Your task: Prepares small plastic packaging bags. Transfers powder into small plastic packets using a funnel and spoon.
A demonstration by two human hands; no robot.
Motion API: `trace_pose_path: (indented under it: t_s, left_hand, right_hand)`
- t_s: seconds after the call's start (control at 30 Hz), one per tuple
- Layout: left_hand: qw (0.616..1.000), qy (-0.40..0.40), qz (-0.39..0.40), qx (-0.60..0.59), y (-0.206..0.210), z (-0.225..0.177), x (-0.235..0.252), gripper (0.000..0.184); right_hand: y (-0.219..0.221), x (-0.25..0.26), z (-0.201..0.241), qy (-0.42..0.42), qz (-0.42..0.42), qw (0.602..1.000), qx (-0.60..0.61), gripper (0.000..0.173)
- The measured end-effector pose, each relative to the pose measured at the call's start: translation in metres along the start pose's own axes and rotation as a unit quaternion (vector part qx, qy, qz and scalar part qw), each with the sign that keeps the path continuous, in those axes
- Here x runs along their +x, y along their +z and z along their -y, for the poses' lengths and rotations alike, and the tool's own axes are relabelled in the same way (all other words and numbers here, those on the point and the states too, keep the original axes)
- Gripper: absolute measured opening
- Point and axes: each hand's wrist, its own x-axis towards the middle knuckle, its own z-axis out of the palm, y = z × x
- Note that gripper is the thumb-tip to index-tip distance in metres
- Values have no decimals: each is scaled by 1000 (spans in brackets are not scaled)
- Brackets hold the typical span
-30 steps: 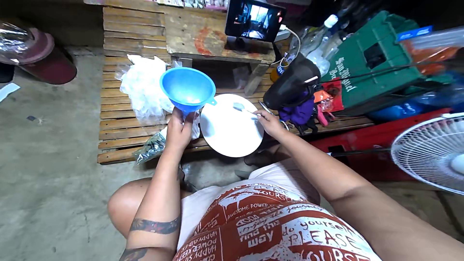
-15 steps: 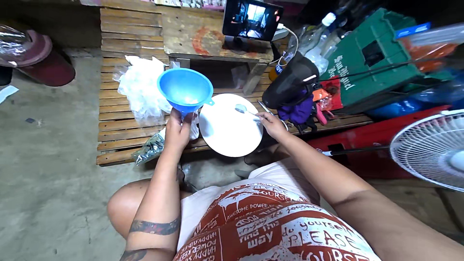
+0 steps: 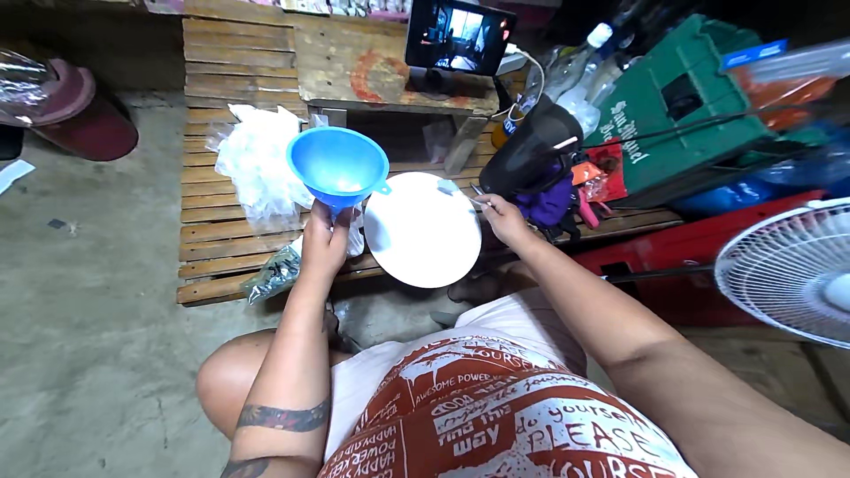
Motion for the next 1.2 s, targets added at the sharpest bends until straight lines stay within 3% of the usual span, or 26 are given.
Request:
trace_pose_path:
  t_s: [0.17, 0.3, 0.4, 0.53, 0.7, 0.8, 0.93, 1.03, 1.2]
  left_hand:
    - [1000, 8, 0, -13, -1, 3, 1, 39]
    - [1000, 6, -5, -24, -3, 6, 0, 40]
    - [1000, 3, 3, -19, 0, 4, 1, 40]
    - [1000, 5, 1, -16, 1, 2, 1, 39]
    - [1000, 6, -5, -15, -1, 3, 1, 39]
    - [1000, 6, 1, -20, -1, 5, 1, 37]
    - [1000, 15, 1, -23, 2, 5, 2, 36]
    - [1000, 9, -3, -27, 1, 5, 2, 37]
    - [1000, -3, 6, -9, -2, 5, 1, 40]
  right_hand:
    - [4, 1, -13, -31, 58, 996, -59, 36]
    - [-4, -13, -17, -94, 108, 990, -14, 31]
    - [-11, -11, -7, -71, 68, 995, 7, 31]
    - [-11, 0, -3, -14, -6, 997, -79, 37]
    - [-12, -22, -10, -43, 54, 991, -113, 35]
    - [-13, -26, -14, -59, 31, 996, -60, 34]
    - [-9, -14, -9, -1, -12, 994, -109, 37]
    - [-6, -17, -13, 7, 17, 985, -172, 36]
    - [-21, -34, -8, -40, 52, 984, -166, 34]
